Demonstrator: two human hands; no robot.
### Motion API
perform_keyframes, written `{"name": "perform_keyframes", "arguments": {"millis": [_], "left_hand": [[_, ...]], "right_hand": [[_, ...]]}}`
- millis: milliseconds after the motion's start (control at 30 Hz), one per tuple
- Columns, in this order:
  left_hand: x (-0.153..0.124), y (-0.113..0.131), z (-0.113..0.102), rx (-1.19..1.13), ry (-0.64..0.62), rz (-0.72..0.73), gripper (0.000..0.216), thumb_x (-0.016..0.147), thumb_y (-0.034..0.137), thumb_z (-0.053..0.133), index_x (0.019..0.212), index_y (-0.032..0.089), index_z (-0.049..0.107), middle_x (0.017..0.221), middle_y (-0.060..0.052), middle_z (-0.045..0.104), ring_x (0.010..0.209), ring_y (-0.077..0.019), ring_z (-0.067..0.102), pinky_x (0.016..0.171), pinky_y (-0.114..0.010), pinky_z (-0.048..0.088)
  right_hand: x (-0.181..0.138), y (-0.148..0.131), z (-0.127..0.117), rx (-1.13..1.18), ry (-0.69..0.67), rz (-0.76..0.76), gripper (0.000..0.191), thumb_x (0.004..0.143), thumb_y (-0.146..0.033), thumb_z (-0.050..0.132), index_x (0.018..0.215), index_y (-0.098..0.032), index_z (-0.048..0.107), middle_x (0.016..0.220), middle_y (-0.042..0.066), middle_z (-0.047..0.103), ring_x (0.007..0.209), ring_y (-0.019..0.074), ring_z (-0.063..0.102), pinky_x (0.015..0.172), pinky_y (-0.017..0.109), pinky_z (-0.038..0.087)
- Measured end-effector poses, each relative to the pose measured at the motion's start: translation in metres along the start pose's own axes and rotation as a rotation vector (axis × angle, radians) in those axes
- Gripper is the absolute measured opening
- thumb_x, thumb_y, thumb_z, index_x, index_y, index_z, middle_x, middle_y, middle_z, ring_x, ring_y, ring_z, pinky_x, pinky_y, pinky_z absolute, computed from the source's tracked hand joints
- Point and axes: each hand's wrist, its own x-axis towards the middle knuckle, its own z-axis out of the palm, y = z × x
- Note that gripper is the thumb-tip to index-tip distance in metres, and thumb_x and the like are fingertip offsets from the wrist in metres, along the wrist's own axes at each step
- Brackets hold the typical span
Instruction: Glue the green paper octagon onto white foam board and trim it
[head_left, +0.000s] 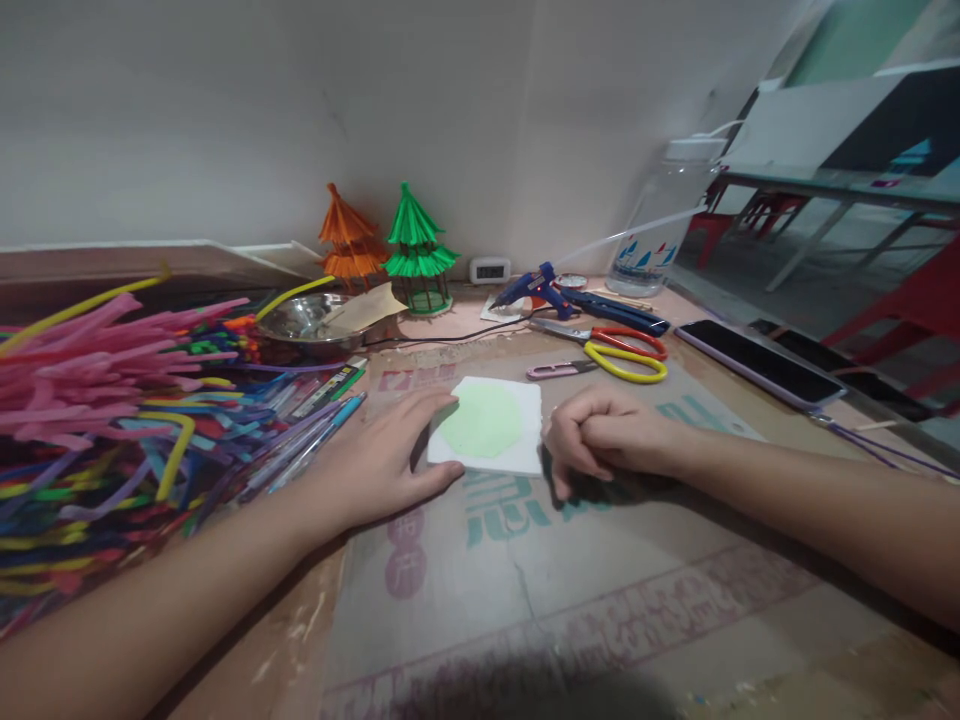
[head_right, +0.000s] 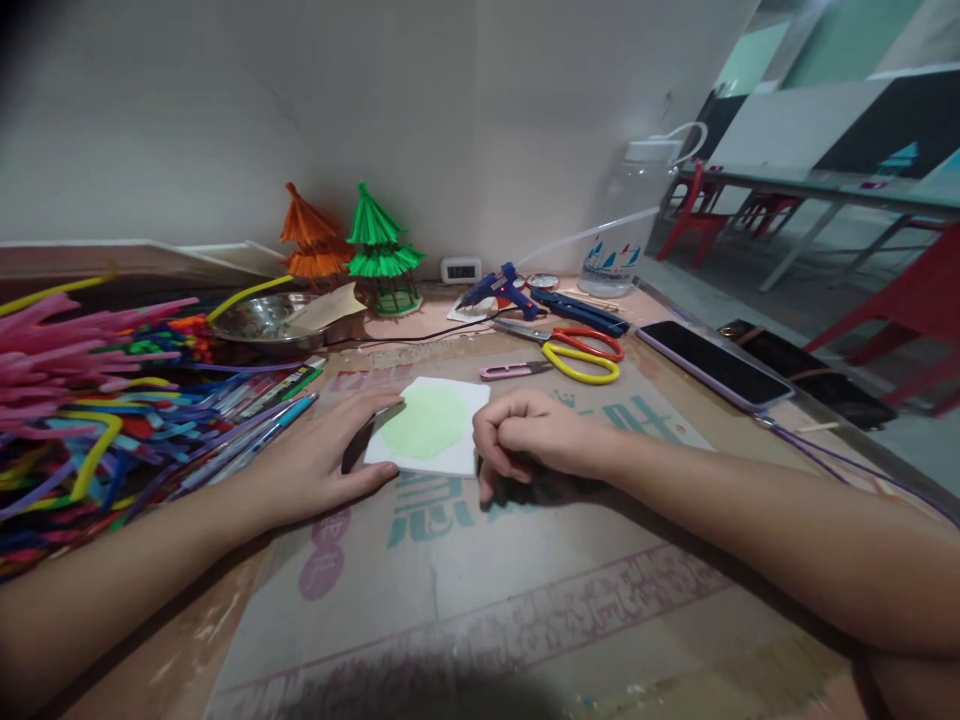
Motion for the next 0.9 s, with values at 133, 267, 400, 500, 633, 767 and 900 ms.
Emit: {"name": "perform_keyframes", "arguments": {"millis": [133, 267, 400, 500, 633, 767, 900], "left_hand": [[-0.001, 0.001, 0.000, -0.008, 0.018, 0.016, 0.067, 0.094, 0.058, 0.056, 0.149, 0.022, 0.043, 0.159, -0.012, 0.046, 0.141, -0.0348, 0.049, 0.113, -0.052, 0.044], [0.000, 0.000, 0.001, -0.024, 0.055, 0.021, 0.065, 0.093, 0.057, 0.057, 0.147, 0.022, 0.045, 0.156, -0.013, 0.049, 0.139, -0.0350, 0.051, 0.112, -0.052, 0.044], [0.002, -0.003, 0.004, -0.004, 0.127, 0.006, 0.063, 0.092, 0.056, 0.057, 0.142, 0.018, 0.048, 0.151, -0.016, 0.052, 0.139, -0.0363, 0.049, 0.115, -0.054, 0.041], [0.004, -0.006, 0.005, -0.003, 0.176, -0.031, 0.062, 0.093, 0.055, 0.055, 0.140, 0.014, 0.049, 0.149, -0.019, 0.052, 0.140, -0.0364, 0.046, 0.118, -0.055, 0.038], [0.006, -0.009, 0.007, -0.017, 0.189, -0.048, 0.062, 0.093, 0.055, 0.055, 0.138, 0.012, 0.050, 0.147, -0.019, 0.051, 0.140, -0.0355, 0.046, 0.119, -0.055, 0.037], [0.006, -0.009, 0.008, -0.023, 0.182, -0.057, 0.062, 0.094, 0.056, 0.054, 0.137, 0.012, 0.050, 0.147, -0.019, 0.051, 0.141, -0.0354, 0.045, 0.119, -0.054, 0.037], [0.007, -0.009, 0.008, -0.022, 0.182, -0.060, 0.062, 0.094, 0.055, 0.054, 0.138, 0.012, 0.050, 0.148, -0.020, 0.051, 0.141, -0.0355, 0.045, 0.119, -0.054, 0.037]], "right_hand": [[-0.003, -0.009, 0.003, -0.096, -0.063, -0.003, 0.021, 0.077, -0.012, 0.049, 0.060, -0.019, 0.060, 0.049, -0.003, 0.051, 0.056, 0.0141, 0.060, 0.075, 0.033, 0.055], [0.000, -0.020, -0.015, -0.039, 0.149, -0.041, 0.017, 0.079, -0.015, 0.051, 0.065, -0.020, 0.060, 0.052, -0.001, 0.057, 0.050, 0.0142, 0.058, 0.052, 0.026, 0.045], [0.000, -0.013, -0.041, -0.241, 0.418, -0.142, 0.015, 0.090, -0.024, 0.056, 0.078, -0.019, 0.063, 0.070, 0.003, 0.068, 0.070, 0.0172, 0.068, 0.070, 0.031, 0.056], [-0.009, -0.002, -0.044, -0.520, 0.344, -0.103, 0.024, 0.100, -0.035, 0.053, 0.107, -0.019, 0.068, 0.114, 0.012, 0.075, 0.106, 0.0240, 0.071, 0.096, 0.044, 0.056], [-0.032, -0.003, -0.027, -0.709, -0.083, -0.136, 0.050, 0.098, -0.052, 0.058, 0.135, -0.020, 0.065, 0.146, 0.018, 0.060, 0.138, 0.0297, 0.055, 0.111, 0.050, 0.047], [-0.041, -0.014, -0.012, -0.359, -0.150, -0.123, 0.059, 0.104, -0.061, 0.036, 0.112, -0.019, 0.077, 0.120, 0.017, 0.075, 0.117, 0.0249, 0.070, 0.095, 0.041, 0.058], [-0.040, -0.023, -0.002, -0.361, -0.135, -0.104, 0.045, 0.101, -0.055, 0.053, 0.121, -0.021, 0.074, 0.135, 0.015, 0.068, 0.132, 0.0261, 0.060, 0.110, 0.047, 0.047]]}}
